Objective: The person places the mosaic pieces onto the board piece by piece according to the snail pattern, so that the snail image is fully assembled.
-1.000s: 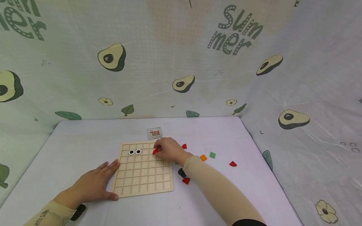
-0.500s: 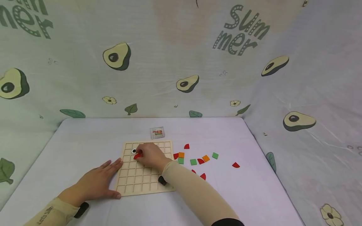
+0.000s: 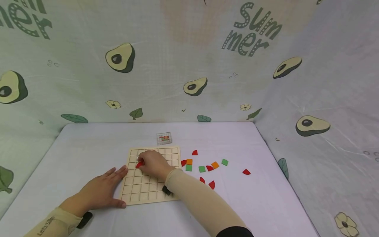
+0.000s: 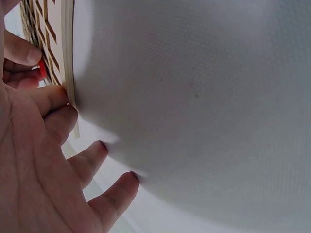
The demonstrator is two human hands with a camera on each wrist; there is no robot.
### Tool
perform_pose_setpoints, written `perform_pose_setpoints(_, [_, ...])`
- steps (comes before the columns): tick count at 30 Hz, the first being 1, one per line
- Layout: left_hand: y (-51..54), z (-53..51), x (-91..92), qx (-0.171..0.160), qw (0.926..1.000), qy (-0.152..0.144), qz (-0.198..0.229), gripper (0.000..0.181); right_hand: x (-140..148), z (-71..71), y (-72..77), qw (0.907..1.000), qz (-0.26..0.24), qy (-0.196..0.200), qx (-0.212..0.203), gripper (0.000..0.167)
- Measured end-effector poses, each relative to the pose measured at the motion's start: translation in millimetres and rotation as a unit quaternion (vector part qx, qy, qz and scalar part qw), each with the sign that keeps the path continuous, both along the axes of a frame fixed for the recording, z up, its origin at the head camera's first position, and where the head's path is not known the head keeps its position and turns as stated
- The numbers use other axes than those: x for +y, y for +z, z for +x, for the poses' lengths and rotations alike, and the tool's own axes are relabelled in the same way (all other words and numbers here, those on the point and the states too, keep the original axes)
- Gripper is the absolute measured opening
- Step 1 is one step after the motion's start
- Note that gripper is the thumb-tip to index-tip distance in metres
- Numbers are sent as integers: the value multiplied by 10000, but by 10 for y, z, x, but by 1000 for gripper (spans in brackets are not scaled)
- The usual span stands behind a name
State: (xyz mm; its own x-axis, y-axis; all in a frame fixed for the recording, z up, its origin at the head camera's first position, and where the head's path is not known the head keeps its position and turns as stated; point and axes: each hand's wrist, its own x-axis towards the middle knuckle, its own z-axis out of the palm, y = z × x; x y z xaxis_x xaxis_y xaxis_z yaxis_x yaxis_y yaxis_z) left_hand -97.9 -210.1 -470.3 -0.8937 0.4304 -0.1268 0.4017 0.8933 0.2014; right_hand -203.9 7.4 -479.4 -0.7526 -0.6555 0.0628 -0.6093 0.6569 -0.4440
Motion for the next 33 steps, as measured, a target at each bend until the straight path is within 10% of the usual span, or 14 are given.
perform_pose_setpoints(33, [-3,8,5,-12,10000,60,32,122,-15,-21,71,9993,201,128,278,24])
